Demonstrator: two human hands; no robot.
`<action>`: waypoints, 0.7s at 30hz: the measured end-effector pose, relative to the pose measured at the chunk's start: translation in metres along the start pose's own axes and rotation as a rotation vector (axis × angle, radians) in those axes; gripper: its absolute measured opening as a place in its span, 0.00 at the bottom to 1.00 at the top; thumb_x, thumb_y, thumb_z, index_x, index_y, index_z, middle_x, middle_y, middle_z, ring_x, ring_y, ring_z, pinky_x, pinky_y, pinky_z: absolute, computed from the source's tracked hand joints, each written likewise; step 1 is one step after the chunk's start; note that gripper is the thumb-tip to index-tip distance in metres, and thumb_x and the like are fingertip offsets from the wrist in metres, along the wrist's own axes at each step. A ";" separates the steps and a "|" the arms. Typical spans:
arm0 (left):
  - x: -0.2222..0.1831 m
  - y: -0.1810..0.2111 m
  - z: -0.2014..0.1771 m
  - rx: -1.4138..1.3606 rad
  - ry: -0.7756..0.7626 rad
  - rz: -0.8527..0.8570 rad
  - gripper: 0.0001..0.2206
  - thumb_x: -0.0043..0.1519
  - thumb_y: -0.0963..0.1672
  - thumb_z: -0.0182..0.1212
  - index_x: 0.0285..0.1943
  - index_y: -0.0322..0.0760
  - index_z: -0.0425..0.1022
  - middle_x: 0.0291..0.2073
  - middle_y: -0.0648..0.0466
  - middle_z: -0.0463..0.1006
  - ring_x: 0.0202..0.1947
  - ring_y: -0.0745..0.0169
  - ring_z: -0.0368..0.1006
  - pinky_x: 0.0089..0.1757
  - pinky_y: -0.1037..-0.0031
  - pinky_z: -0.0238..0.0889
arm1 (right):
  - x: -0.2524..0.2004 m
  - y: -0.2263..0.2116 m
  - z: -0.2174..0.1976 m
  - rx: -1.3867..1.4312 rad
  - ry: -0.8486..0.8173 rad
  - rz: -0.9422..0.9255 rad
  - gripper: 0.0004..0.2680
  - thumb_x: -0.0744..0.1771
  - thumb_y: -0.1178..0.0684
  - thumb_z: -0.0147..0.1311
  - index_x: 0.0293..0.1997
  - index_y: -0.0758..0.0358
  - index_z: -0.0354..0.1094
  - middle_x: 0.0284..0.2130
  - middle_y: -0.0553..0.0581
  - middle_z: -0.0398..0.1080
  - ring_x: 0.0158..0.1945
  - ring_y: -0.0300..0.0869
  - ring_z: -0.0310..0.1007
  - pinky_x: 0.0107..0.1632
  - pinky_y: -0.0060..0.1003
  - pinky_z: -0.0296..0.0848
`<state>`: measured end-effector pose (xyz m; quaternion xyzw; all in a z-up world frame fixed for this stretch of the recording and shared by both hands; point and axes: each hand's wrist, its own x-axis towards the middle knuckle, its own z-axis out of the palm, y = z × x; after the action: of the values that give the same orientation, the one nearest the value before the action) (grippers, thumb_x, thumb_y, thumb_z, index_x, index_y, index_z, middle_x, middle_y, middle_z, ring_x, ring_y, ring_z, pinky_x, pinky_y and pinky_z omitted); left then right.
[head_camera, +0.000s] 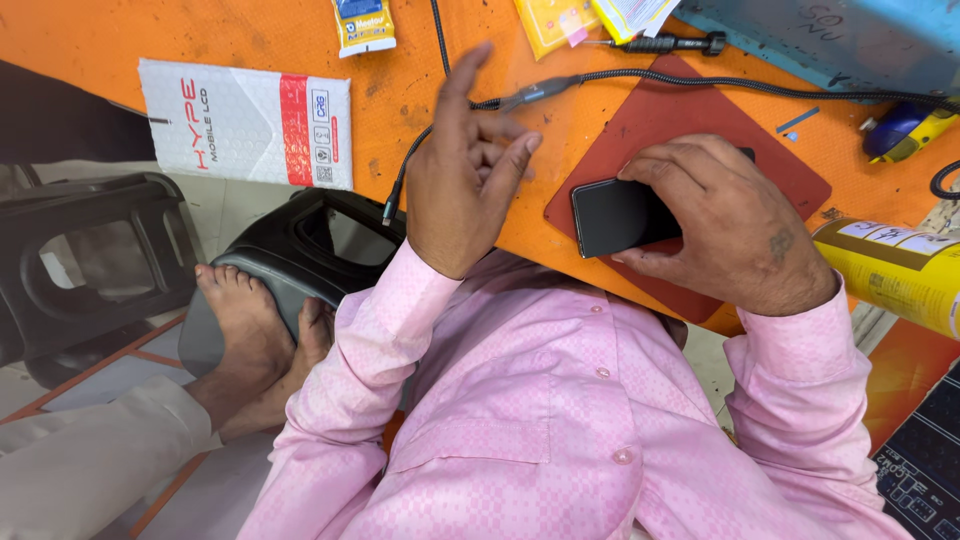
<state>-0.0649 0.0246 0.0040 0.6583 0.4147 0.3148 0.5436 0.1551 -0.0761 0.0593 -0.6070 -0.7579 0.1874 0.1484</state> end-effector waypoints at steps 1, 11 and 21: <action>0.003 0.005 0.000 -0.040 0.034 0.013 0.33 0.69 0.40 0.63 0.80 0.36 0.47 0.46 0.49 0.82 0.39 0.67 0.84 0.39 0.78 0.77 | 0.000 0.001 0.000 0.007 0.003 -0.013 0.23 0.56 0.49 0.73 0.52 0.67 0.70 0.47 0.62 0.71 0.54 0.56 0.71 0.58 0.48 0.71; -0.027 0.008 -0.005 0.345 0.018 0.353 0.31 0.68 0.36 0.67 0.77 0.43 0.55 0.75 0.46 0.58 0.74 0.49 0.61 0.69 0.69 0.61 | -0.002 0.006 -0.005 0.022 0.130 0.011 0.23 0.56 0.52 0.75 0.51 0.68 0.70 0.47 0.62 0.73 0.53 0.56 0.73 0.59 0.47 0.73; -0.012 0.013 0.036 -0.314 -0.440 0.228 0.40 0.59 0.40 0.77 0.79 0.41 0.55 0.74 0.51 0.60 0.72 0.54 0.62 0.71 0.67 0.65 | -0.019 0.008 0.006 0.710 0.392 0.152 0.26 0.58 0.49 0.76 0.55 0.69 0.65 0.52 0.56 0.70 0.57 0.42 0.72 0.65 0.39 0.73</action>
<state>-0.0363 -0.0033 0.0091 0.6608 0.1565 0.2839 0.6769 0.1635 -0.0933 0.0502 -0.5964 -0.5565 0.3285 0.4761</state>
